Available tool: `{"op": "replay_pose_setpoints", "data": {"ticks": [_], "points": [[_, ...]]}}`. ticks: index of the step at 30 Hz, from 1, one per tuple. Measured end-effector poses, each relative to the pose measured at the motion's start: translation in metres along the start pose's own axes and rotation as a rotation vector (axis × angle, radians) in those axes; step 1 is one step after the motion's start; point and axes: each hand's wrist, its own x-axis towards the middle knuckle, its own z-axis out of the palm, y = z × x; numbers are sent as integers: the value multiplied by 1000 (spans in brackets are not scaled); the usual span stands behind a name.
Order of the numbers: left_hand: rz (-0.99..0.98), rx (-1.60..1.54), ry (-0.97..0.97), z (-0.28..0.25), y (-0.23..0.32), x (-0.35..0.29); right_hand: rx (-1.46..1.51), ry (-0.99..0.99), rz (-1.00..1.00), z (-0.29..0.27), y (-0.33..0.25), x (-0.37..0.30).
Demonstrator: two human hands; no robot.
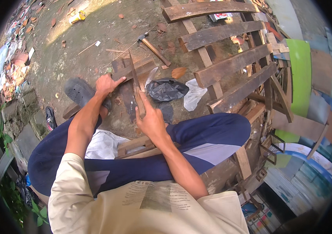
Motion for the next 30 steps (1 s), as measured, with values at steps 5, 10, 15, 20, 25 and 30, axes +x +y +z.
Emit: {"op": "replay_pose_setpoints", "data": {"ticks": [5, 10, 15, 20, 25, 30], "points": [[14, -8, -10, 0, -2, -4, 24, 3, 90, 12, 0, 29], [2, -41, -13, 3, -9, -1, 31, -16, 36, -25, -14, -66], [14, -82, 5, -1, -8, 1, -61, 0, -28, 4, -4, -5], [-2, -99, -52, -4, -9, 2, -52, 26, -5, 15, 0, 13], [-2, -95, -44, -8, -8, 7, -10, -23, 37, -26, -32, -63], [-33, -130, -92, -21, -18, 27, -79, -61, 4, -10, -35, -33]]}}
